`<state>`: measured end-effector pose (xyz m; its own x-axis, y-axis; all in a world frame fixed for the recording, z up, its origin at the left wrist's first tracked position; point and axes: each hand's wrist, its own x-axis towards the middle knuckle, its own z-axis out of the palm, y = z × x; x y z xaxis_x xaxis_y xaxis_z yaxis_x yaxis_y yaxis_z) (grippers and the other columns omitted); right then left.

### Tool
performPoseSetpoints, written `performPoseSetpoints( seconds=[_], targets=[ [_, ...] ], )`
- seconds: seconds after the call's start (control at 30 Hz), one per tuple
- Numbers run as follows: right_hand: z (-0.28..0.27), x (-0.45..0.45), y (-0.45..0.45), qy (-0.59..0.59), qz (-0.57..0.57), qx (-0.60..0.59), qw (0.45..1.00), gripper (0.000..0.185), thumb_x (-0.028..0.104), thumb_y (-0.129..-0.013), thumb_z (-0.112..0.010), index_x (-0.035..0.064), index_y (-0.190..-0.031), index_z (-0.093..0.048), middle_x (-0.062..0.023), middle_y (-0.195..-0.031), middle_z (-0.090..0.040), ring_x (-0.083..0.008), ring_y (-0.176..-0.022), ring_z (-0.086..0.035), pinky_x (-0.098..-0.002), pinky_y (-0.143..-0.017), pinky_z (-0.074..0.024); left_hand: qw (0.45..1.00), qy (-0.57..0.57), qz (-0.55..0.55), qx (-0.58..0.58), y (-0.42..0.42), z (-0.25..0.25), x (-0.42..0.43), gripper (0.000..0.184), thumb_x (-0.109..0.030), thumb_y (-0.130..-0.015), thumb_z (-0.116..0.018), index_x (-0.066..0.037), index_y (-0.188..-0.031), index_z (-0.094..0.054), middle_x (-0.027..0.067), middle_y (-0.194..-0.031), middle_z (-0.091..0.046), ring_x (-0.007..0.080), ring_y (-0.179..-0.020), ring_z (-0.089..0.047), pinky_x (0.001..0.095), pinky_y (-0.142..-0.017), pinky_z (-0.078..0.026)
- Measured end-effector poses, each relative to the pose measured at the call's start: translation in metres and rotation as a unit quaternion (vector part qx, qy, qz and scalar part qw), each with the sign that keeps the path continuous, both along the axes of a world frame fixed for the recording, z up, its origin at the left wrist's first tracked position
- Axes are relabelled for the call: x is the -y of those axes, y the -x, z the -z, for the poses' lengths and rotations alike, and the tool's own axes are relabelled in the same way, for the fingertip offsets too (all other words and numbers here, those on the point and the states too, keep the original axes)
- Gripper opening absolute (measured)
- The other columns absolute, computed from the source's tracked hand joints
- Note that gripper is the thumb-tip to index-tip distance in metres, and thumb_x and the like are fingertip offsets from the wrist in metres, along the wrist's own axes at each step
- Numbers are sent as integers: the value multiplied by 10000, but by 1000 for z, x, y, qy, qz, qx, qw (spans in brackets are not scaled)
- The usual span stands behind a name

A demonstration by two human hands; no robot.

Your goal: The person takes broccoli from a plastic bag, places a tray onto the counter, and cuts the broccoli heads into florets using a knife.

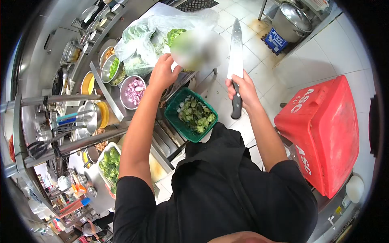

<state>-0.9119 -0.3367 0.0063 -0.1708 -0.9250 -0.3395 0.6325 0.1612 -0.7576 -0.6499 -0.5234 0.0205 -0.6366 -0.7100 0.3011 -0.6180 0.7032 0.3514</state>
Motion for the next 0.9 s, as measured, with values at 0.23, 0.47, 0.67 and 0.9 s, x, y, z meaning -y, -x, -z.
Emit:
performPoseSetpoints(
  seconds=[0.23,0.47,0.67,0.9],
  targets=[
    [24,-74,9,-56,-68,-81,993,223,93,-1035,-527,23,-1240,-469,-100,-827,-617,-101,-496,-529,-286,-427,-508,998,52,-18,-29,41,17,73,303,-72,-926,-654,-51,-1227,-686,189,-1283,-648,396,-1215,-593,460,-1052,-492],
    [43,-90,4,-111,-79,-78,988,242,99,-1034,-543,23,-1257,-489,-91,-805,-611,-100,-498,-536,-282,-424,-514,999,10,15,49,69,23,110,422,-15,-902,-573,-106,-1303,-667,148,-1326,-639,377,-1244,-584,445,-1064,-497],
    [50,-86,7,-125,-74,-78,986,182,89,-1031,-546,32,-1193,-487,-87,-796,-606,-101,-485,-526,-284,-409,-498,982,49,21,180,79,33,119,567,-88,-823,-701,-169,-1378,-618,98,-1343,-615,331,-1293,-558,450,-1017,-537],
    [53,-73,-1,-90,-105,-144,980,125,76,-1035,-545,33,-1137,-487,-74,-783,-602,-86,-475,-518,-267,-403,-482,974,21,-44,222,74,27,120,448,-200,-821,-733,-120,-1254,-649,175,-1259,-608,388,-1139,-625,489,-942,-555]
  ],
)
